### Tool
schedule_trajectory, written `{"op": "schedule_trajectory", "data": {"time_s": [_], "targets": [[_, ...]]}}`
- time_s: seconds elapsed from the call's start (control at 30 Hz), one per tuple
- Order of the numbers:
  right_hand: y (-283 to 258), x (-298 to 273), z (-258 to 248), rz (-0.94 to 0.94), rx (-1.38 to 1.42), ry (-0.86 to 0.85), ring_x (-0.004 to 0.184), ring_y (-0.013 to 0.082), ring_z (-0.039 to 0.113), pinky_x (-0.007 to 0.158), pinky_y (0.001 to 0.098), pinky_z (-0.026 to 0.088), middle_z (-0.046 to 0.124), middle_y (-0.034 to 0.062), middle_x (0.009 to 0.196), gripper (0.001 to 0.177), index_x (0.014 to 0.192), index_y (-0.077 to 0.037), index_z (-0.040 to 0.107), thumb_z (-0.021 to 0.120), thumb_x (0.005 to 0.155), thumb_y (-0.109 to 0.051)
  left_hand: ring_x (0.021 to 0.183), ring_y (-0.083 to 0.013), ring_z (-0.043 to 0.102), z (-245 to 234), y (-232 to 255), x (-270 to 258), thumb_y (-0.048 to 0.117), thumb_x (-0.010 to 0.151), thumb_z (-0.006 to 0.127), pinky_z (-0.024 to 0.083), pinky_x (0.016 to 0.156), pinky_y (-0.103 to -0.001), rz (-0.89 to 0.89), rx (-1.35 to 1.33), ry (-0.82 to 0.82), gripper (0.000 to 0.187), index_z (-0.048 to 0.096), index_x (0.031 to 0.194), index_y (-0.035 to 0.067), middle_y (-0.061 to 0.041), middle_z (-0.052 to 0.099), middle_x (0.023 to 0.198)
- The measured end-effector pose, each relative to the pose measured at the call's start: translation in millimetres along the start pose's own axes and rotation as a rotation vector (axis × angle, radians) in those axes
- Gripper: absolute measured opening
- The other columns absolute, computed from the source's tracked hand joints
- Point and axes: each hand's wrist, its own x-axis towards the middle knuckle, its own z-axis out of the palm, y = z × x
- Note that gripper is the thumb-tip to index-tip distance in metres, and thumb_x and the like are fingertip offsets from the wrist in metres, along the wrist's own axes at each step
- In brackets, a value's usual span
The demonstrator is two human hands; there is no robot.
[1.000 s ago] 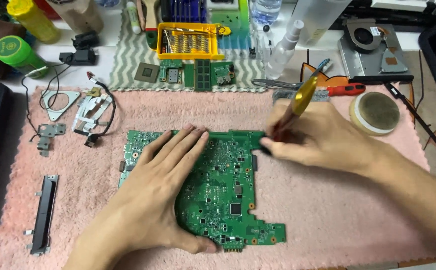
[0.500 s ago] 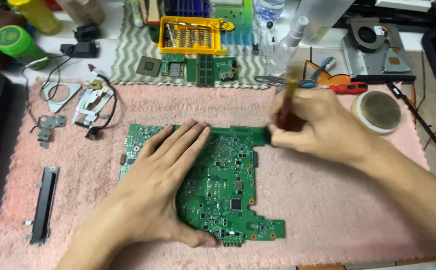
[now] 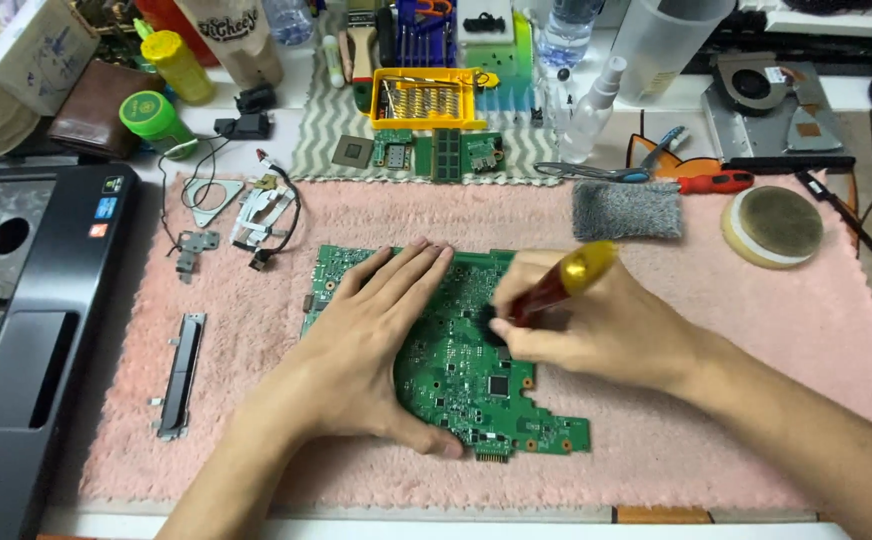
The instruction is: The person uses a brush to clean a green circuit board, flipping it over to clean both sides. They then pick up a metal hard drive casing and brush its exterior surface.
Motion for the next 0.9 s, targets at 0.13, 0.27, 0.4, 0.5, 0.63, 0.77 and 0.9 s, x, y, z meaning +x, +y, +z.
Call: {"op": "schedule_trajectory", "data": {"time_s": [0.13,0.27,0.4,0.5,0.63,0.77,0.9], "targets": [[-10,-17,0,-0.162,-0.342,0.026,0.057,0.0113,0.054,0.053,0.0307,0.046,0.058,-0.0018,0.069,0.028,0.078,-0.010,0.059,0.082,0.094,-0.009,0.175,-0.0408,0.028,0,-1,-1,0.095,0.052,0.094,0.013,0.141,-0.057,0.003,-0.012,0.017,0.178,0.020,0.181,-0.003,-0.029,0.031,0.187],[-23,-44,17,-0.002,-0.052,-0.065,0.069,0.0116,0.066,0.062,0.0264,0.057,0.074,-0.0018,0.079,0.015,0.084,-0.015,0.074,0.087,0.089,-0.013,0.175,-0.0401,0.027,3,-2,-2,0.096,0.053,0.091,0.012,0.141,-0.056,0.008,-0.018,0.025,0.176,0.020,0.181,-0.003,-0.029,0.031,0.187],[-45,-57,27,-0.078,0.107,0.016,0.079,0.0118,0.082,0.064,0.0174,0.073,0.085,0.0050,0.096,0.009,0.100,-0.006,0.087,0.090,0.092,-0.005,0.175,-0.0409,0.026,4,-3,-2,0.096,0.053,0.089,0.012,0.140,-0.056,0.008,-0.010,0.013,0.175,0.022,0.180,-0.003,-0.028,0.030,0.188],[-17,-76,32,-0.088,-0.120,-0.051,0.060,0.0059,0.071,0.050,0.0146,0.065,0.075,-0.0056,0.080,0.010,0.088,-0.015,0.073,0.079,0.096,-0.012,0.175,-0.0419,0.025,3,-1,-3,0.096,0.056,0.088,0.011,0.141,-0.057,0.005,-0.018,0.006,0.174,0.019,0.181,-0.003,-0.029,0.028,0.188],[-28,-95,19,-0.106,-0.187,0.067,0.065,0.0146,0.066,0.062,0.0283,0.053,0.069,-0.0009,0.077,0.015,0.089,-0.014,0.071,0.084,0.094,-0.008,0.176,-0.0416,0.023,2,-1,-3,0.095,0.055,0.089,0.011,0.140,-0.058,0.012,-0.037,0.010,0.174,0.019,0.181,-0.002,-0.028,0.028,0.188],[-8,-118,11,0.152,-0.078,0.063,0.075,0.0105,0.080,0.072,0.0257,0.063,0.085,-0.0031,0.085,0.009,0.083,-0.017,0.083,0.087,0.091,-0.016,0.175,-0.0428,0.025,4,-4,-3,0.096,0.056,0.090,0.012,0.139,-0.059,0.012,-0.026,0.024,0.174,0.018,0.182,-0.001,-0.029,0.029,0.188],[1,-139,-2,0.160,-0.049,0.422,0.090,0.0166,0.085,0.091,0.0302,0.064,0.088,0.0050,0.097,0.009,0.082,-0.012,0.083,0.089,0.089,-0.015,0.175,-0.0443,0.025,2,-1,-2,0.094,0.054,0.095,0.012,0.140,-0.060,0.035,-0.037,0.032,0.178,0.015,0.182,-0.001,-0.031,0.030,0.187]]}}
